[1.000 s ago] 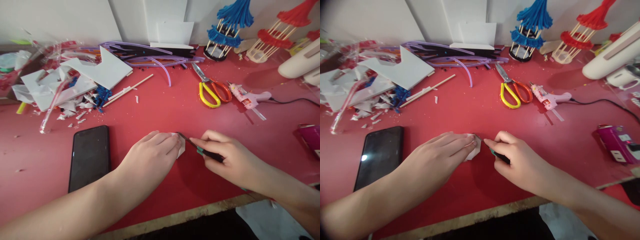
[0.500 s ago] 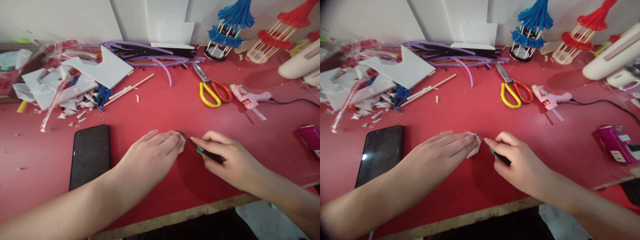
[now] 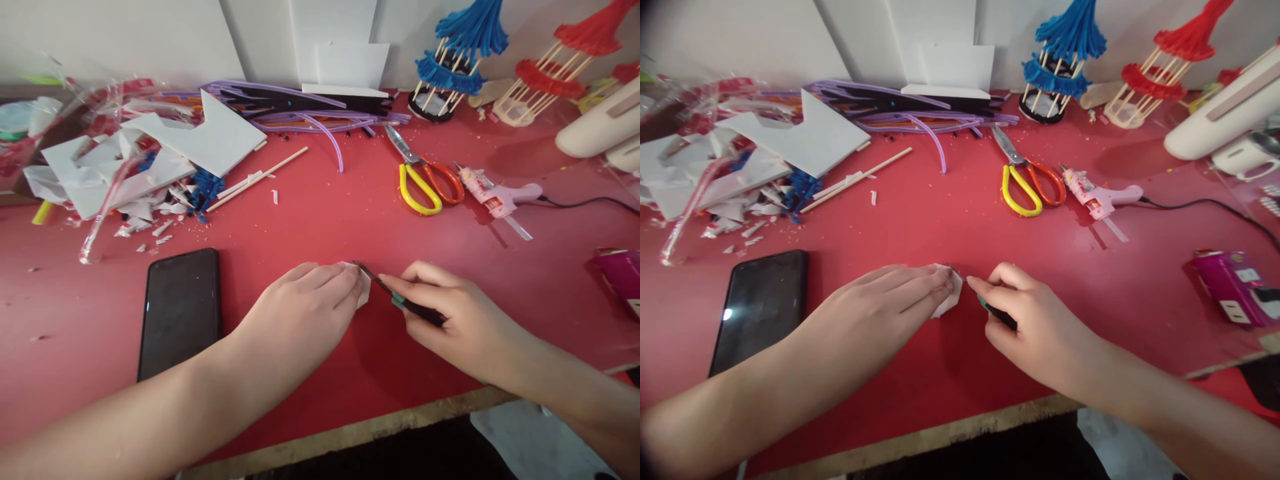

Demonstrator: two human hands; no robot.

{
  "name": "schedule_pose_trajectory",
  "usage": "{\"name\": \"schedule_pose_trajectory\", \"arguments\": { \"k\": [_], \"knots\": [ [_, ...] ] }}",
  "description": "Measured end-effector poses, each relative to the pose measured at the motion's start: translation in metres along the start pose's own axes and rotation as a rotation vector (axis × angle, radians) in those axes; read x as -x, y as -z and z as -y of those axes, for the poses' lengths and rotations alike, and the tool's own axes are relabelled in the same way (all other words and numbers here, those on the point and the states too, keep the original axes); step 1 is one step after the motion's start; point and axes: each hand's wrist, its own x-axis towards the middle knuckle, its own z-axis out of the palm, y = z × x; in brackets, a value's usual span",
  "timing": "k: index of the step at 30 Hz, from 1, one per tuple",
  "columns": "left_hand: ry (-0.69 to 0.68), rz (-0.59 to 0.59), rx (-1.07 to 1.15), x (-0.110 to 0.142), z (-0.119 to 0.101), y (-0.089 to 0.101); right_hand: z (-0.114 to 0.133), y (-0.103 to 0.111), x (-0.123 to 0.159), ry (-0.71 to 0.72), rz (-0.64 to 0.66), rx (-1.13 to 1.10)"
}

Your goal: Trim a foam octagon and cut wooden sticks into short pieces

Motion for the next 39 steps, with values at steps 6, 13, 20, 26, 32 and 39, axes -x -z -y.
{"name": "schedule_pose_trajectory", "arguments": {
  "k": [6, 13, 20, 26, 32, 39],
  "knots": [
    [-0.011, -0.023, -0.017, 0.0, -0.002, -0.002, 0.004, 0.0, -0.001, -0.014, 0.01, 0.025],
    [-0.033, -0.067, -0.052, 0.0, -0.002, -0.006, 0.007, 0.001, -0.003, -0.023, 0.018, 0.024],
    [-0.042, -0.06, -0.044, -0.001, 0.0, -0.004, 0.007, -0.001, -0.004, -0.031, 0.026, 0.02],
    [-0.038, -0.067, -0.021, 0.0, 0.002, -0.007, 0.01, -0.002, -0.005, -0.037, 0.04, 0.045],
    [-0.031, -0.056, -0.007, -0.001, 0.003, -0.007, 0.011, -0.001, -0.004, -0.034, 0.036, 0.047],
    [-0.018, -0.063, -0.037, 0.001, 0.002, -0.007, 0.008, -0.004, -0.009, -0.017, 0.007, 0.035]
  ]
}}
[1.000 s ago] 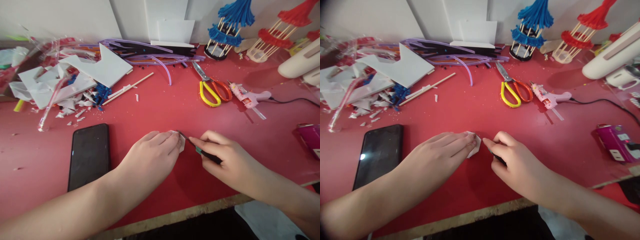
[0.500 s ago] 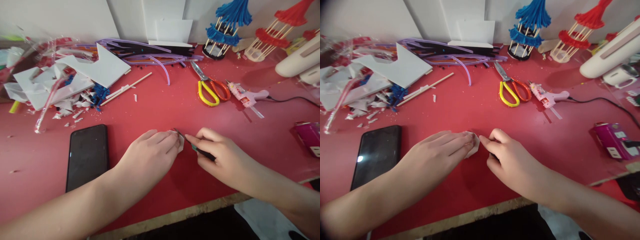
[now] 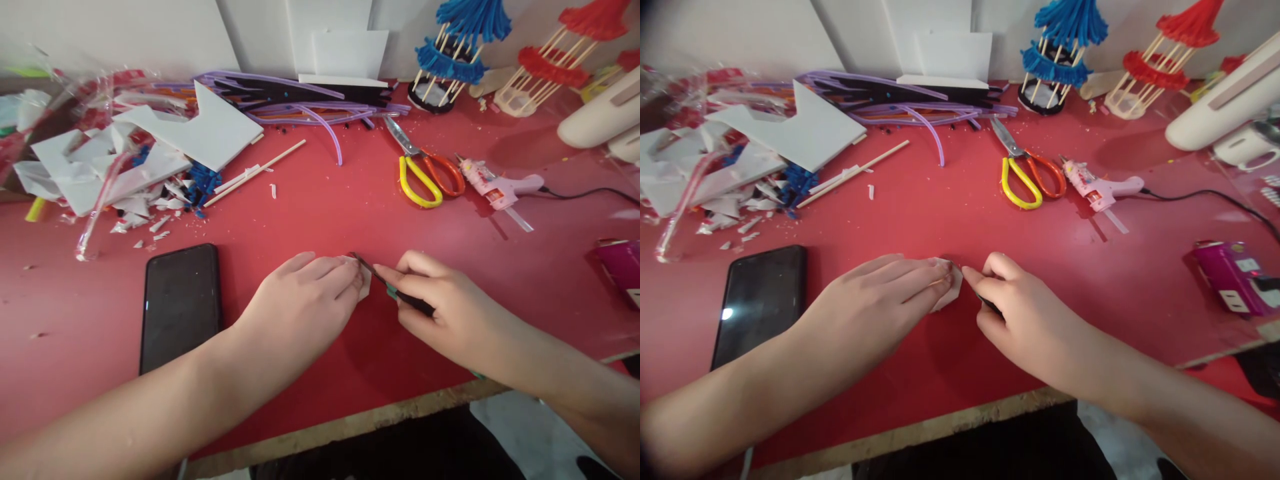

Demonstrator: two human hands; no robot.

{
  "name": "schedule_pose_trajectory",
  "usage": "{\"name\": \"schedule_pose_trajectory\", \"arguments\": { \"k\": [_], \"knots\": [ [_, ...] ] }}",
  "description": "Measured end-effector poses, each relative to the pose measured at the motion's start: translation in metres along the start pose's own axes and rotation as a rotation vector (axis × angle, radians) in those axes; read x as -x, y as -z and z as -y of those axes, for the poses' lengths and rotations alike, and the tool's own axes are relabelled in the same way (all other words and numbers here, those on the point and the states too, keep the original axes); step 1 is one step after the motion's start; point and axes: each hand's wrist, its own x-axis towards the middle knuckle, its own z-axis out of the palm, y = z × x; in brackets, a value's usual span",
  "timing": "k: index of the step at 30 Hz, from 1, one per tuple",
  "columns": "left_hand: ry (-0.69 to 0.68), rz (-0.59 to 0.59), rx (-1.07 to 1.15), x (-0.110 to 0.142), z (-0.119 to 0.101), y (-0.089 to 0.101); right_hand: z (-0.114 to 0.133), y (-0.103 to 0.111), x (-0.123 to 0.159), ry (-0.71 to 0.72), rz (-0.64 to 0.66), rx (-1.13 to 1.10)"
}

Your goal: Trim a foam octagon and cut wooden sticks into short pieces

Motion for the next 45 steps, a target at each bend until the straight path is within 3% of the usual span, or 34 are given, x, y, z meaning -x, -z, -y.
{"name": "schedule_pose_trajectory", "arguments": {
  "k": [19, 22, 25, 29, 34, 37, 40, 43, 45],
  "knots": [
    [0.013, -0.03, 0.072, -0.002, 0.003, 0.001, -0.008, 0.006, 0.037, -0.079, 0.094, 0.008],
    [0.018, 0.012, 0.093, -0.001, 0.004, 0.006, -0.012, 0.01, 0.041, -0.068, 0.021, -0.012],
    [0.064, 0.095, 0.118, 0.002, 0.005, 0.015, -0.012, 0.015, 0.039, -0.066, -0.145, -0.014],
    [0.148, 0.129, 0.092, 0.002, 0.012, 0.022, -0.01, 0.023, 0.021, -0.046, -0.263, -0.056],
    [0.198, 0.148, 0.167, 0.001, 0.023, 0.019, -0.017, 0.029, -0.019, -0.138, -0.311, -0.398],
    [0.191, 0.203, 0.253, 0.002, 0.027, 0.017, -0.02, 0.03, -0.034, -0.208, -0.236, -0.708],
    [0.206, 0.241, 0.262, 0.005, 0.026, 0.019, -0.021, 0.03, -0.036, -0.342, 0.019, -0.928],
    [0.209, 0.239, 0.22, 0.008, 0.022, 0.022, -0.021, 0.029, -0.038, -0.451, 0.276, -0.915],
    [0.199, 0.229, 0.173, 0.009, 0.015, 0.024, -0.019, 0.027, -0.046, -0.383, 0.239, -0.887]
  ]
}}
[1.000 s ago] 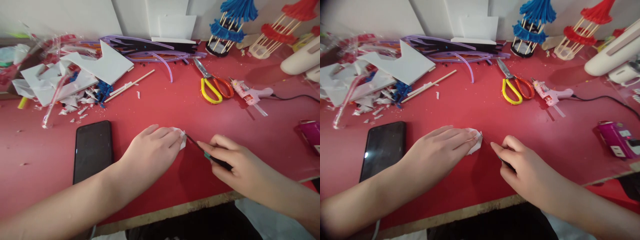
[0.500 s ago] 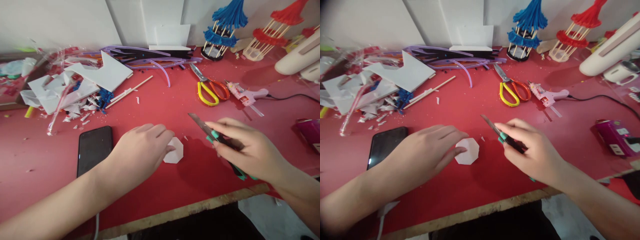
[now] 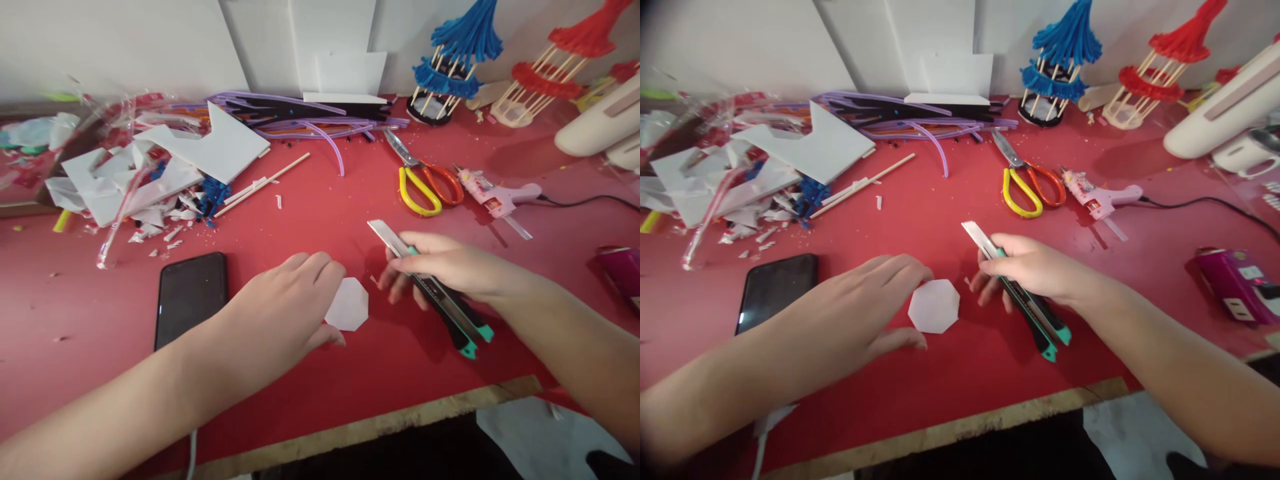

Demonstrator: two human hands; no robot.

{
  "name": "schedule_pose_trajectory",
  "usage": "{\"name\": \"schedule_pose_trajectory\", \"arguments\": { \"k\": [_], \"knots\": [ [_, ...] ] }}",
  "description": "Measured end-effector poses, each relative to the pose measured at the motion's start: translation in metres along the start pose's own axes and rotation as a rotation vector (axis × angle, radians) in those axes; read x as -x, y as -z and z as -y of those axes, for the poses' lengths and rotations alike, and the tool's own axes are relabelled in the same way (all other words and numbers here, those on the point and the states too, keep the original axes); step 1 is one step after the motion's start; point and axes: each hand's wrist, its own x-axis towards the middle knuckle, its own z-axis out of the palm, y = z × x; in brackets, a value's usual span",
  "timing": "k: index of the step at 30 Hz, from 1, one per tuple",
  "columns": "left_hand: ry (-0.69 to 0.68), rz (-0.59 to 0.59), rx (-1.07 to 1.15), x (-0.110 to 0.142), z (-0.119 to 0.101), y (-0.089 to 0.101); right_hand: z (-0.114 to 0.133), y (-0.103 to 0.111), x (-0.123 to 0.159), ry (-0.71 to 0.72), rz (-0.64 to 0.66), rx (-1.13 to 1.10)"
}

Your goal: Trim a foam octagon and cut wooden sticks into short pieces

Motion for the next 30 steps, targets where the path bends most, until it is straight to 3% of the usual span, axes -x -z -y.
{"name": "schedule_pose_trajectory", "arguments": {
  "k": [3, 5, 9, 14, 17, 21, 24, 30],
  "knots": [
    [-0.002, -0.046, -0.089, 0.003, -0.014, -0.001, 0.008, -0.006, -0.02, 0.289, -0.086, -0.028],
    [-0.02, -0.094, -0.144, 0.006, -0.025, -0.004, 0.014, -0.01, -0.032, 0.354, -0.107, -0.047],
    [-0.116, -0.168, -0.237, 0.011, -0.041, -0.014, 0.016, -0.013, -0.032, 0.305, -0.12, 0.086],
    [-0.125, -0.216, -0.298, 0.012, -0.043, -0.026, 0.009, -0.015, 0.016, 0.1, 0.041, 0.409],
    [-0.119, -0.239, -0.321, 0.009, -0.042, -0.029, -0.003, -0.022, 0.04, 0.18, -0.107, 0.67],
    [-0.13, -0.252, -0.33, 0.006, -0.042, -0.029, -0.024, -0.031, 0.047, 0.414, -0.296, 0.915],
    [-0.154, -0.281, -0.326, 0.004, -0.043, -0.029, -0.035, -0.035, 0.046, 0.48, -0.262, 0.946],
    [-0.16, -0.341, -0.304, 0.003, -0.043, -0.032, -0.039, -0.035, 0.049, 0.423, -0.189, 0.905]
  ]
}}
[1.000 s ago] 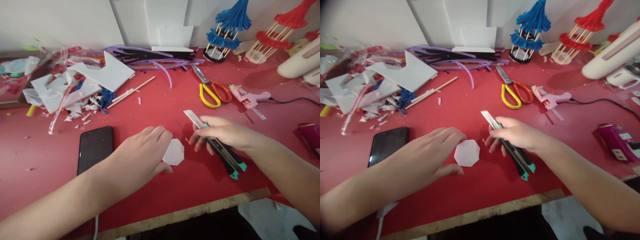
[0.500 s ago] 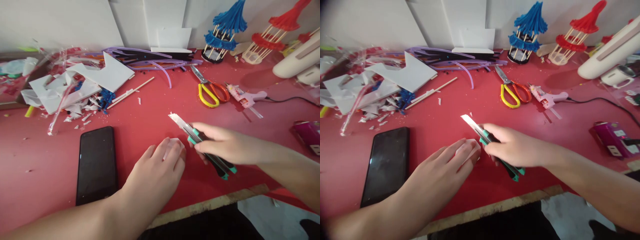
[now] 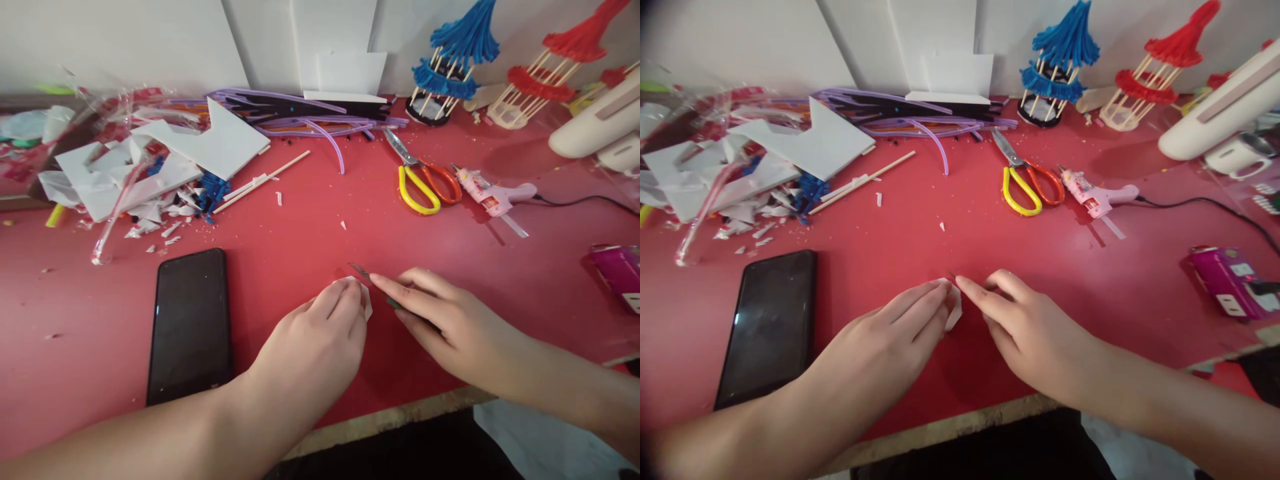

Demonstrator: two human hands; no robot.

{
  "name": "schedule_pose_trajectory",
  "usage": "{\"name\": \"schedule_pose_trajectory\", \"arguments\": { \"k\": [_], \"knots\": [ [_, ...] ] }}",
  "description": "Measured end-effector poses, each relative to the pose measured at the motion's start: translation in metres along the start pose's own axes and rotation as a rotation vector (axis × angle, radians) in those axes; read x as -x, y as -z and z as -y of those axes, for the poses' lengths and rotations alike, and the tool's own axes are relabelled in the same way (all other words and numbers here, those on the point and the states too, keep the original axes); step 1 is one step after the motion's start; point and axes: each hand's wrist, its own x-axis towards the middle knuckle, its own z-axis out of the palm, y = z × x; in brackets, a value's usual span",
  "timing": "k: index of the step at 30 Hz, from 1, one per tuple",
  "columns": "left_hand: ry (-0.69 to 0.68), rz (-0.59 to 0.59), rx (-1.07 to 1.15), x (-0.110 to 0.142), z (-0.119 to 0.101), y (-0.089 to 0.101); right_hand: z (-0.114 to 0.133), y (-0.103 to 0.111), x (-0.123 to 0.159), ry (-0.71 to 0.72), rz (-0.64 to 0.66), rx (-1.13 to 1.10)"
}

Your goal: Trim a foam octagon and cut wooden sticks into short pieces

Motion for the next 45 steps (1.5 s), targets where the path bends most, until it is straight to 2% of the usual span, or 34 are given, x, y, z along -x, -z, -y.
{"name": "schedule_pose_trajectory", "arguments": {
  "k": [16, 45],
  "knots": [
    [0.005, 0.003, 0.029, 0.0016, 0.0026, 0.0001, 0.001, 0.0026, -0.0013, -0.013, 0.109, -0.01],
    [0.025, -0.014, 0.074, -0.0012, 0.004, 0.0008, -0.004, -0.0004, -0.0003, 0.013, 0.084, -0.054]
  ]
}}
